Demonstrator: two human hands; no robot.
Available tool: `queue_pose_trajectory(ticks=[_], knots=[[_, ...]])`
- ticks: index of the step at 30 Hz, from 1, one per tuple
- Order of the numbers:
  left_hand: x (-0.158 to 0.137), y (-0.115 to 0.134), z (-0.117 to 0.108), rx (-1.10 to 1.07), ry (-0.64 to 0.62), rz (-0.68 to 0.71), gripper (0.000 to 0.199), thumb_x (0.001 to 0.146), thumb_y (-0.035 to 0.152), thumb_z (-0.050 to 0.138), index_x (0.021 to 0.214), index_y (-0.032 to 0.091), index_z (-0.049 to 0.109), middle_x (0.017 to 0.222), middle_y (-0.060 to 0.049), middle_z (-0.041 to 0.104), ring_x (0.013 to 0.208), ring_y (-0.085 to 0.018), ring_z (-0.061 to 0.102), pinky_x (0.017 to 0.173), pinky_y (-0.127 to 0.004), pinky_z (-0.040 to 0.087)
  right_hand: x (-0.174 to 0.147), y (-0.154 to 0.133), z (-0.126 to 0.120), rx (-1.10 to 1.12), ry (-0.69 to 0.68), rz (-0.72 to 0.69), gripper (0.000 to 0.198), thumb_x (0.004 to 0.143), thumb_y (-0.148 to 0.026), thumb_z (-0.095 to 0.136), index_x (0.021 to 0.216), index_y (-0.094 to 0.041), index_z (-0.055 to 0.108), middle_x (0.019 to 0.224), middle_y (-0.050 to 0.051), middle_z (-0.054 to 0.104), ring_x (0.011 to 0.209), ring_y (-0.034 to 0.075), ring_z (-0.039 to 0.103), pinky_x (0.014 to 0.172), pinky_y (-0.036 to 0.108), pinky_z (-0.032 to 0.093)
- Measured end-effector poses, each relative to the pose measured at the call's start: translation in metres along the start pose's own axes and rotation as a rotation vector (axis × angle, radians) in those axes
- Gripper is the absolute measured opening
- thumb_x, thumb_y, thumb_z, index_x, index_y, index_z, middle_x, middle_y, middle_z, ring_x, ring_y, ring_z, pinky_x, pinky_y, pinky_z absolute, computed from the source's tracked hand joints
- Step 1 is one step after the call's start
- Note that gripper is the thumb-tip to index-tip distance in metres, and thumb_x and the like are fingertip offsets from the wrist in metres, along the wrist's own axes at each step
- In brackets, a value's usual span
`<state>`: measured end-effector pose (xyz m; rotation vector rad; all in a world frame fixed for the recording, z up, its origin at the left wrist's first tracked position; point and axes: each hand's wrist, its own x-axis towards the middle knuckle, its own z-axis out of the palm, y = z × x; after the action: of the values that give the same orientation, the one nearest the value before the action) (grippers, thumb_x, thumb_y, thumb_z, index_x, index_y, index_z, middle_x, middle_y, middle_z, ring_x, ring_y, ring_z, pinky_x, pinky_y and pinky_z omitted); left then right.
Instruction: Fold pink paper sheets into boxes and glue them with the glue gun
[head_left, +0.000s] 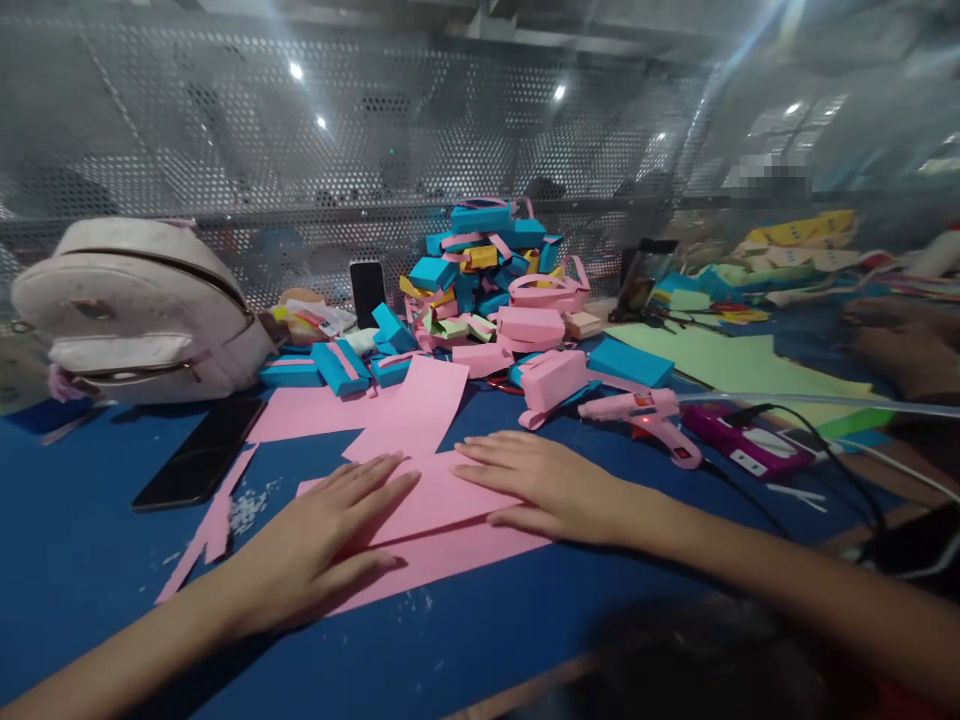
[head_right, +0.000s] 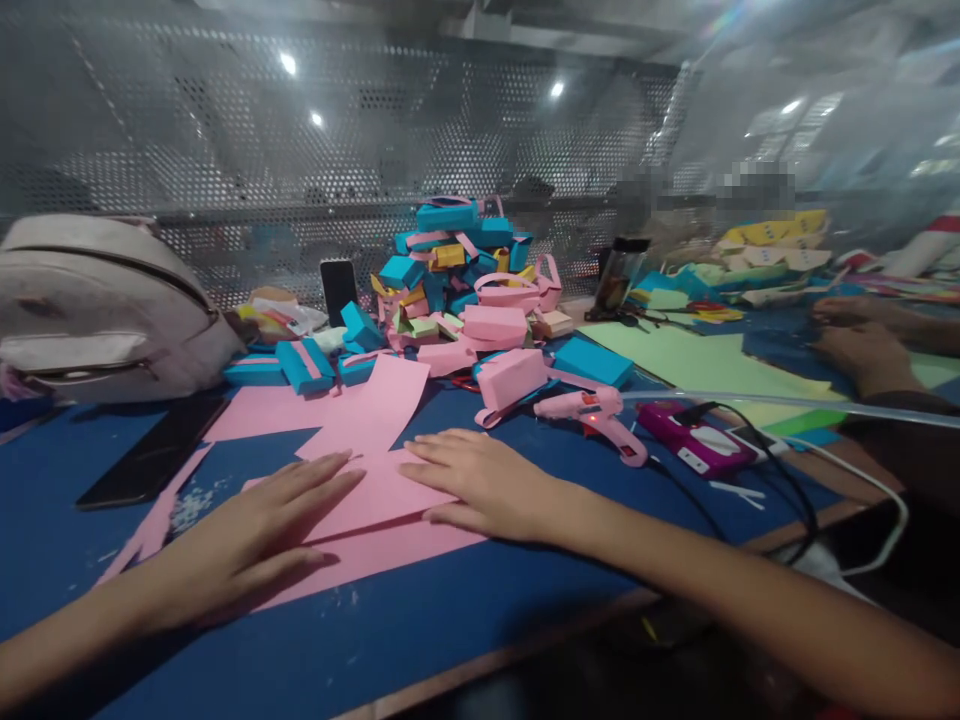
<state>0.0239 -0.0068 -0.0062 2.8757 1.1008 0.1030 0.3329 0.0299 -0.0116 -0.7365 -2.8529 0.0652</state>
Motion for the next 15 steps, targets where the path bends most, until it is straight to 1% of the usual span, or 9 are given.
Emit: queue_pose_trajectory(ticks=[1,2,4,6,7,10,15], knots=[[-0.001,0.001,0.001,-0.004,0.012,0.023,0.063,0.094,0.04,0.05,0.15,0.031,0.022,0.156,-0.007,0.026,0.138,-0.031,0.036,0.11,-0.049,0.034,-0.001,-0.002,-0.001,0.052,0.011,0.017,0.05,0.093,-0.043,0.054,0.138,-0.022,0.048,0.145,0.01,0.046,0.134,0.024,0.041,0.11,0.045,0.033],[-0.001,0.001,0.003,-0.014,0.051,0.04,0.057,0.095,0.036,0.048,0.148,0.031,0.029,0.154,-0.007,0.031,0.135,-0.03,0.04,0.109,-0.046,0.037,0.0,-0.003,-0.001,0.094,0.027,0.04,0.051,0.092,-0.048,0.053,0.135,-0.022,0.051,0.144,0.009,0.047,0.133,0.025,0.042,0.11,0.045,0.033],[0.001,-0.001,0.008,-0.045,0.159,0.064,0.044,0.097,0.027,0.044,0.141,0.029,0.044,0.148,-0.007,0.043,0.128,-0.027,0.049,0.104,-0.041,0.043,0.003,-0.005,0.001,0.136,0.062,0.082,0.049,0.093,-0.048,0.051,0.134,-0.022,0.053,0.143,0.009,0.048,0.133,0.024,0.043,0.11,0.044,0.034],[0.004,-0.005,0.013,-0.066,0.253,0.082,0.039,0.097,0.021,0.041,0.134,0.027,0.052,0.139,-0.009,0.053,0.121,-0.024,0.055,0.097,-0.038,0.049,0.009,-0.007,0.007,0.124,0.076,0.095,0.051,0.094,-0.044,0.052,0.138,-0.019,0.047,0.145,0.011,0.045,0.135,0.024,0.04,0.11,0.044,0.034],[0.006,-0.006,0.015,-0.065,0.272,0.091,0.039,0.097,0.019,0.041,0.133,0.026,0.053,0.136,-0.009,0.056,0.118,-0.024,0.057,0.093,-0.037,0.051,0.012,-0.008,0.011,0.105,0.073,0.088,0.055,0.093,-0.042,0.052,0.141,-0.017,0.043,0.147,0.013,0.043,0.136,0.025,0.038,0.11,0.045,0.034],[0.011,-0.009,0.019,-0.032,0.242,0.114,0.042,0.096,0.017,0.043,0.136,0.026,0.05,0.136,-0.011,0.056,0.118,-0.025,0.057,0.091,-0.041,0.052,0.02,-0.01,0.021,0.065,0.03,0.063,0.061,0.093,-0.039,0.053,0.144,-0.012,0.037,0.147,0.016,0.041,0.135,0.027,0.039,0.109,0.047,0.034],[0.011,-0.006,0.021,0.052,0.186,0.108,0.049,0.096,0.018,0.043,0.145,0.026,0.037,0.146,-0.009,0.045,0.129,-0.028,0.048,0.101,-0.048,0.046,0.023,-0.007,0.029,0.065,-0.016,0.061,0.061,0.094,-0.041,0.05,0.144,-0.009,0.036,0.147,0.016,0.041,0.132,0.028,0.04,0.109,0.048,0.033]])
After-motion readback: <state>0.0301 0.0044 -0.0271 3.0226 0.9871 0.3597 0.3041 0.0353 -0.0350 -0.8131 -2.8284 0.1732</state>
